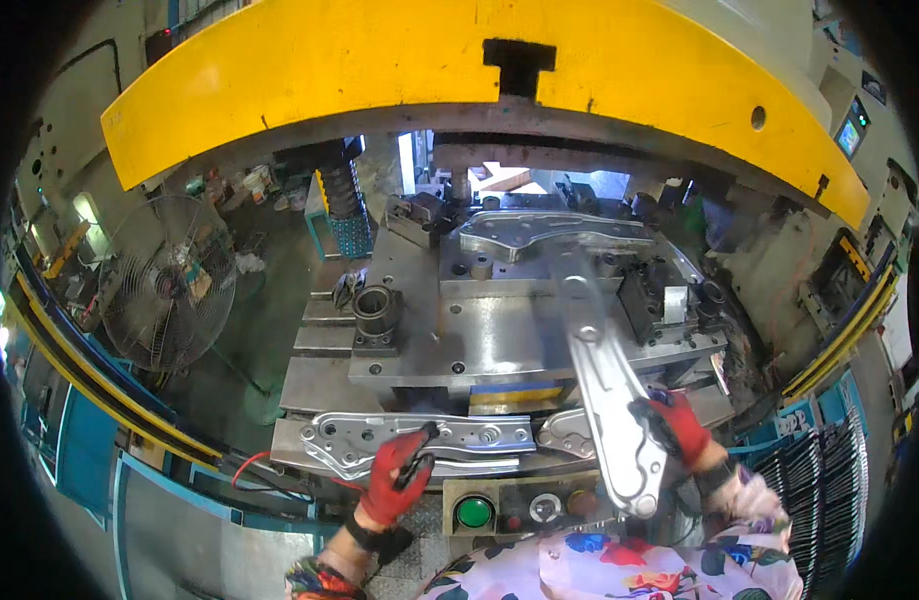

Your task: Placing metal pieces into a press, activating the machine, and stacking the finished parts in a bin.

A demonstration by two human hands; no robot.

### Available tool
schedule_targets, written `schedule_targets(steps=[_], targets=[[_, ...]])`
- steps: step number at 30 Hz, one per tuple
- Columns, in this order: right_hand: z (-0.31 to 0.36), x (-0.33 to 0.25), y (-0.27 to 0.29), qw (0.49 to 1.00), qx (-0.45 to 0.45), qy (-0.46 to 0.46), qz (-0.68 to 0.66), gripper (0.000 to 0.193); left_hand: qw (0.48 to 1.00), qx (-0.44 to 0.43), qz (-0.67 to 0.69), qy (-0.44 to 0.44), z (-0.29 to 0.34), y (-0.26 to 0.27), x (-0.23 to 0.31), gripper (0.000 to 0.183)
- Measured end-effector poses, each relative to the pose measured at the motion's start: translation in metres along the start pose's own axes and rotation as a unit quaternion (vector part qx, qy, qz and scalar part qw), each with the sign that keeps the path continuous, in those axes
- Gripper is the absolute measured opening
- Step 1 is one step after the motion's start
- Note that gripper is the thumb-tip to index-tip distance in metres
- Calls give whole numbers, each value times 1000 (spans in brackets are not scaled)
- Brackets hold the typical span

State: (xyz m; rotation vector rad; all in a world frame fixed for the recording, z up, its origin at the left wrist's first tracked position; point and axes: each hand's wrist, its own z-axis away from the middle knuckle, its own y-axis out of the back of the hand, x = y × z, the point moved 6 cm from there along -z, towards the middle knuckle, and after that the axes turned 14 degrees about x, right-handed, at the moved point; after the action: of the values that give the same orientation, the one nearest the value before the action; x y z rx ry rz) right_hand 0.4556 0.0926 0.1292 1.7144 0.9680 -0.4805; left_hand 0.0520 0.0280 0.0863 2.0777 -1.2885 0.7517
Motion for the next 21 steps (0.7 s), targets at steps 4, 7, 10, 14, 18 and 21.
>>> schedule_targets(steps=[4,7,10,14,18,21], targets=[[-58,-26,-7,985,-103,131,39,34,995,-27,-30,-88,-66,-17,-5,49],[-85,-65,-17,966,-138,217,38,34,990,-15,-52,-128,-108,-19,-9,49],[-76,-46,-33,976,-153,156,-10,28,990,-17,-40,-134,-154,-39,-16,48],[-40,10,-99,986,-38,-63,-148,17,987,-32,-89,-132,-213,-79,-28,46],[-28,31,-151,874,72,-351,-328,11,968,-42,-195,-151,-272,-125,-45,52],[-35,37,-161,884,84,-286,-359,17,916,-73,-334,-210,-298,-170,-47,65]])
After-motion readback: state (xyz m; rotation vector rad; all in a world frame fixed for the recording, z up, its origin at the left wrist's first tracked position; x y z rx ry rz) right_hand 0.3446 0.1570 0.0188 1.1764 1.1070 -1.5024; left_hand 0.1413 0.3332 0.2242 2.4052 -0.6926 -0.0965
